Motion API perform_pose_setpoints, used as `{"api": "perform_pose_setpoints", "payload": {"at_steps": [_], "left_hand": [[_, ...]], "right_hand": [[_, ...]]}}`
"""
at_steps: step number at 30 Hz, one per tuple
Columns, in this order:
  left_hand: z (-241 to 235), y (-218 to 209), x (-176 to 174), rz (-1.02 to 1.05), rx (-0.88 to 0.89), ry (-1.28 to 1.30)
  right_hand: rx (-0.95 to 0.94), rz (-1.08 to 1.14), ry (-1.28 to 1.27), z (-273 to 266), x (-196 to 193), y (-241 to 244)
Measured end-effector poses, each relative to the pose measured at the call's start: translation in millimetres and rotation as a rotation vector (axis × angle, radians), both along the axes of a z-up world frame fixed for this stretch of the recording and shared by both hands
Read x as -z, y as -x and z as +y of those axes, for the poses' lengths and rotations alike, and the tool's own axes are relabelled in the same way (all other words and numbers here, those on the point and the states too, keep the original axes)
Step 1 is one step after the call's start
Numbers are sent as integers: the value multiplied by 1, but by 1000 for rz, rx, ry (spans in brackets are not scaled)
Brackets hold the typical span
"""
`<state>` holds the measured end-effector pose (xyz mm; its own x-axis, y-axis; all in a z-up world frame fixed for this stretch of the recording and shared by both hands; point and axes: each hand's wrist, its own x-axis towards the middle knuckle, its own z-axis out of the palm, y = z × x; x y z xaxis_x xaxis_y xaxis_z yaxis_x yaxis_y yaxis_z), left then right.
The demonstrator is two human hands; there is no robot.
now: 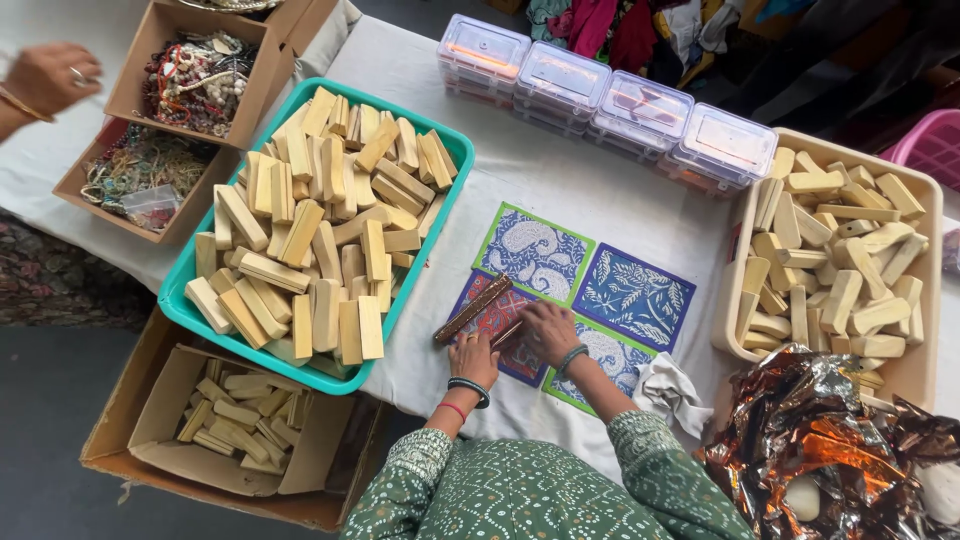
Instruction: The person wipes a wooden block with a white cloth, then wraps it in a sheet of metallic foil. They place the wrapped block into a clear plastic container and close the lid. The person repeats this process with another wooden block, placing it into a second container.
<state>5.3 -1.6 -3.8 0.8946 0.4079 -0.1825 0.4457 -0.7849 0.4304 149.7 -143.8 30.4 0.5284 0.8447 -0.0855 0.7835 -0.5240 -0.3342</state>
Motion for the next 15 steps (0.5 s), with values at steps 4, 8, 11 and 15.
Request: {"api": "perform_pose_setpoints", "payload": {"at_steps": [4, 8, 11, 15], "left_hand": [[1, 0, 41, 9, -170, 170], [11, -3, 81, -74, -355, 435], [11, -1, 80, -99, -493, 493], [9, 0, 81, -147, -601, 531]], "right_hand": [[73, 36, -110, -3, -23, 1], [111, 26, -228, 2, -17, 4], [67, 13, -240, 2, -5, 13], [-72, -33, -168, 11, 0, 21]]}}
